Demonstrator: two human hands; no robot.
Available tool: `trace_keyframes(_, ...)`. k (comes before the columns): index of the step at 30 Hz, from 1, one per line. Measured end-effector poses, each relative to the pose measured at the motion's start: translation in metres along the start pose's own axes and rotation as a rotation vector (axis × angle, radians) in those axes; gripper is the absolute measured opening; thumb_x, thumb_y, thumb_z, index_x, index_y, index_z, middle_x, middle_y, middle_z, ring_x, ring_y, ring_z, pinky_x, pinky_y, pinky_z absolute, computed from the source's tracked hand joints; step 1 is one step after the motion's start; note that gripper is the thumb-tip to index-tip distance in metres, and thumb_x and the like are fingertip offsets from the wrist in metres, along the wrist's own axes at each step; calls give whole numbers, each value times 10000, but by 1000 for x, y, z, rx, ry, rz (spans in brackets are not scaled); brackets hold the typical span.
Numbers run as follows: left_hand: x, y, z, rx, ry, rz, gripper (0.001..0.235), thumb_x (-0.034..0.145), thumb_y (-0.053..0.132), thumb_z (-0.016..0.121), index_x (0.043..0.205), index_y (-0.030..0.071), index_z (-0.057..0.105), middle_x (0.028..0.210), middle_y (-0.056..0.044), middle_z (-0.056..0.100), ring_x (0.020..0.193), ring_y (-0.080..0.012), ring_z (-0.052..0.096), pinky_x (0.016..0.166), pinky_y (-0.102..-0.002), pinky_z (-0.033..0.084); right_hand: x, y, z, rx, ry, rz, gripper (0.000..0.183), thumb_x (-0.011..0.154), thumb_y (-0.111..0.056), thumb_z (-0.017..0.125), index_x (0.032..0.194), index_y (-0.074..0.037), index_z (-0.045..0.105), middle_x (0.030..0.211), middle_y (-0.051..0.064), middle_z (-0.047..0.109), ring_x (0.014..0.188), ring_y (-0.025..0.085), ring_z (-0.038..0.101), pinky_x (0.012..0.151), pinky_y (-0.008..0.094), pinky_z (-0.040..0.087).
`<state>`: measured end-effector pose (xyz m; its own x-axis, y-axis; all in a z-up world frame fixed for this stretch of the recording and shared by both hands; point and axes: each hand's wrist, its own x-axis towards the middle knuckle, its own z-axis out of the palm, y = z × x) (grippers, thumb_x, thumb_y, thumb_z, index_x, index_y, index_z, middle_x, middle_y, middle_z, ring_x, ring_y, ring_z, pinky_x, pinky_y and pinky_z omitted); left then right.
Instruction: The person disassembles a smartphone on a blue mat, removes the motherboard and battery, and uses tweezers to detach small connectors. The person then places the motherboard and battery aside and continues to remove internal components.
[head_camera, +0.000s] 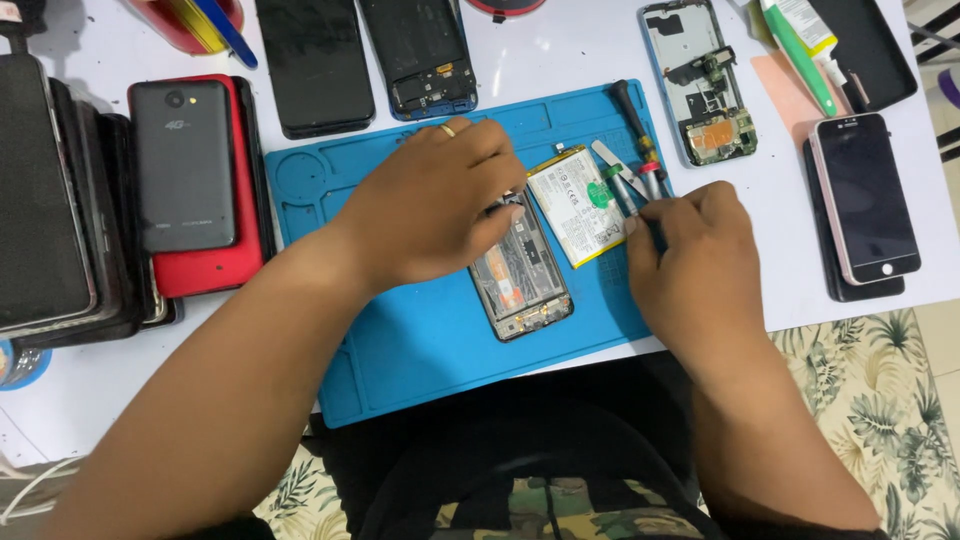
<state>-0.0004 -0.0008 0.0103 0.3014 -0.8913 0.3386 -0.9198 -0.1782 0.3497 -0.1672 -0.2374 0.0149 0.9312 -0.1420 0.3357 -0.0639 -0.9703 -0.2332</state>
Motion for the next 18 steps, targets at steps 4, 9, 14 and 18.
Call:
trace_keyframes(4, -2, 14, -18, -67, -24, -48, 104, 1073, 180, 595, 1003, 112, 630, 996, -77, 586, 783, -303, 544, 728, -479, 464, -1, 6, 6, -12, 3, -38, 134, 972, -47, 720, 1062, 53, 721, 974, 209, 551, 913, 415, 576, 835, 500, 500)
trace_keyframes(9, 4, 41, -49, -395, -300, -433, 506, 1002, 420, 590, 1427, 154, 516, 1003, -20, 659, 794, -222, 654, 599, -418, 476, -2, -24, -3, 165, -29, -113, 124, 1001, 23, 622, 1039, 87, 523, 995, 266, 535, 927, 451, 539, 810, 537, 443)
trace_keyframes(14, 6, 46, -57, -584, -322, -383, 323, 1047, 390, 474, 1241, 148, 563, 1104, -63, 627, 873, -233, 589, 697, -410, 452, -2, -54, -7, 393, -108, -207, 138, 1052, -54, 565, 1146, 39, 528, 1043, 216, 558, 902, 385, 570, 759, 465, 455)
trace_keyframes(18, 6, 51, -96, -462, -236, -679, 208, 1079, 317, 493, 1147, 238, 673, 812, 46, 651, 520, -92, 437, 496, -279, 368, 6, -59, -10, 446, 73, -212, 505, 1076, -306, 530, 1364, 100, 448, 1208, 261, 486, 1045, 359, 520, 864, 428, 508)
